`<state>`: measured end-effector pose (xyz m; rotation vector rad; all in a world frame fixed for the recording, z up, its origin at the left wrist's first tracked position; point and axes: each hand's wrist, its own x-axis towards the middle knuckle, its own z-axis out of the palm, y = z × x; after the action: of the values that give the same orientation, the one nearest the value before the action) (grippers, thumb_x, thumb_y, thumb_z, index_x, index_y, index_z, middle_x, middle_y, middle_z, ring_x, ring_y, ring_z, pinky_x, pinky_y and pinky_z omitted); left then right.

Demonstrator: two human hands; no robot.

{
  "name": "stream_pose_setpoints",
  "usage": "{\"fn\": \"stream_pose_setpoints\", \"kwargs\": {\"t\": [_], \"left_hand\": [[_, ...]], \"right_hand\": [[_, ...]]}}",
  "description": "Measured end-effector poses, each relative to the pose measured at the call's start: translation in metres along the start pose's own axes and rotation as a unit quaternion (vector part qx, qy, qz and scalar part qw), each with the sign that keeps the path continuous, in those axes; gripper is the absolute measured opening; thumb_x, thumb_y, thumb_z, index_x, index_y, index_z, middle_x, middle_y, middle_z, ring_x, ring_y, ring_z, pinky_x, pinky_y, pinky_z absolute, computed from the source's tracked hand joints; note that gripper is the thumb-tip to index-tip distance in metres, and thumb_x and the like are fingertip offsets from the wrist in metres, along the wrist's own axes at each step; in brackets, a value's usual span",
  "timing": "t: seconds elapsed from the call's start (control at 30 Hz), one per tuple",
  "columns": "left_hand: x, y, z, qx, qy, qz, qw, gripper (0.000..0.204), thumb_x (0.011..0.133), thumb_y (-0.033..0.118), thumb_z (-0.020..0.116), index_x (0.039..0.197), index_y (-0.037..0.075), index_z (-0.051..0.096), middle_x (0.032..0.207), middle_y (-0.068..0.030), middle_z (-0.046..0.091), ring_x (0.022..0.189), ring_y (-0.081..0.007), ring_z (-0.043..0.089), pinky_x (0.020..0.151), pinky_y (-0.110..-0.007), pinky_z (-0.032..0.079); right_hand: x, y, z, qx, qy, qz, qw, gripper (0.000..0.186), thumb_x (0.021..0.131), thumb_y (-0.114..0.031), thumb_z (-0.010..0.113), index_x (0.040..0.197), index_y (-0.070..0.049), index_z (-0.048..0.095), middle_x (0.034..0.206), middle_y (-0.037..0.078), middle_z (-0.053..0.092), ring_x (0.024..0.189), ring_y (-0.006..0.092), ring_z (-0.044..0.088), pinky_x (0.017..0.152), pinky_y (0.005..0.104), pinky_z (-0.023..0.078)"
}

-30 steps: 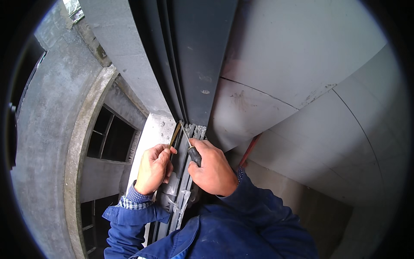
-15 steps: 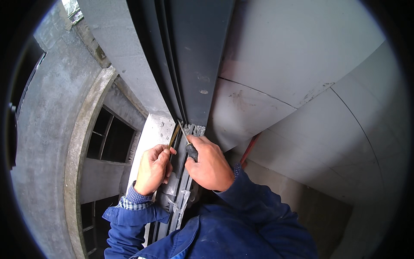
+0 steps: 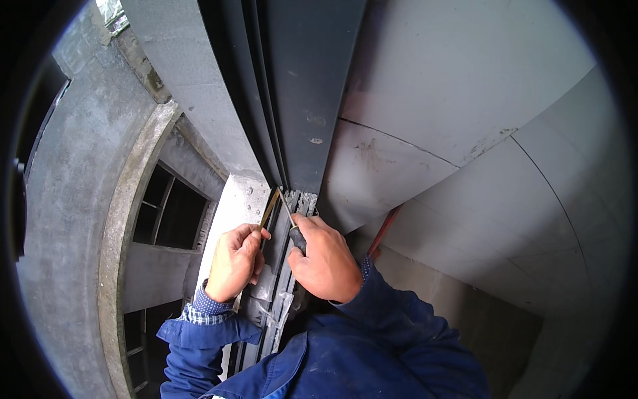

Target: The person walks to a window and uses a screwdriver to secure a metal frame along the window sill. They repeatedly insert and tighten screws along the frame's edge while holding the frame in place.

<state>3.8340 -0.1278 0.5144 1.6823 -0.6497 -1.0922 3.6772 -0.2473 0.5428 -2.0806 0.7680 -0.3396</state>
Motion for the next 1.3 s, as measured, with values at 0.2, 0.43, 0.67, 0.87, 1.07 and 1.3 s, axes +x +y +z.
{"fn": "stream_pose_setpoints", "kwargs": {"t": [0.2,0.43,0.67,0.87,1.07,1.3], "left_hand": [[0.0,0.0,-0.001,0.013,0.005,0.004,1.0,0.028,0.11,0.022,0.047,0.106,0.0,0.064,0.058,-0.0002,0.054,0.042,-0.0069,0.047,0.04,-0.023,0.037],[-0.002,0.0,0.0,0.071,0.007,0.053,0.996,0.022,0.108,0.014,0.049,0.105,-0.001,0.065,0.056,-0.0002,0.053,0.041,-0.0073,0.047,0.04,-0.025,0.037],[-0.014,-0.003,-0.002,0.148,0.026,0.076,0.986,0.019,0.099,0.008,0.056,0.099,-0.004,0.071,0.068,-0.0185,0.063,0.064,-0.0247,0.068,0.063,-0.038,0.052],[-0.017,-0.015,-0.004,0.102,0.049,0.095,0.989,0.024,0.107,0.012,0.049,0.103,-0.006,0.066,0.053,-0.001,0.053,0.039,-0.0081,0.048,0.04,-0.026,0.036],[-0.012,-0.014,-0.004,0.119,0.032,0.056,0.991,0.024,0.106,0.011,0.048,0.102,-0.006,0.065,0.053,-0.0013,0.052,0.039,-0.0089,0.046,0.039,-0.027,0.036],[0.013,0.011,-0.006,-0.025,-0.012,-0.058,0.998,0.026,0.106,0.014,0.047,0.098,-0.003,0.064,0.053,-0.002,0.053,0.04,-0.0097,0.048,0.04,-0.027,0.038]], "right_hand": [[-0.005,0.004,0.006,0.009,0.035,-0.002,0.999,0.049,0.082,-0.006,0.063,0.129,0.006,0.06,0.109,0.026,0.066,0.099,0.0433,0.065,0.088,0.0438,0.052],[-0.012,0.002,0.002,0.01,0.018,0.006,1.0,0.05,0.083,-0.006,0.063,0.131,0.007,0.059,0.11,0.027,0.065,0.099,0.0435,0.065,0.089,0.0441,0.052],[-0.029,0.005,-0.005,0.061,-0.001,0.03,0.998,0.048,0.083,-0.005,0.062,0.129,0.01,0.057,0.115,0.028,0.065,0.105,0.0464,0.063,0.093,0.0458,0.051],[-0.034,0.008,0.0,0.067,-0.004,0.036,0.997,0.05,0.086,-0.002,0.064,0.134,0.007,0.057,0.111,0.017,0.066,0.091,0.0203,0.064,0.082,0.0331,0.052],[-0.033,0.009,0.002,0.063,-0.014,0.035,0.997,0.051,0.086,-0.001,0.063,0.136,0.008,0.055,0.116,0.018,0.066,0.098,0.0209,0.066,0.087,0.0333,0.052],[-0.031,0.011,0.004,0.079,-0.017,0.044,0.996,0.052,0.087,0.0,0.064,0.137,0.009,0.054,0.123,0.019,0.066,0.108,0.022,0.067,0.095,0.0334,0.052]]}}
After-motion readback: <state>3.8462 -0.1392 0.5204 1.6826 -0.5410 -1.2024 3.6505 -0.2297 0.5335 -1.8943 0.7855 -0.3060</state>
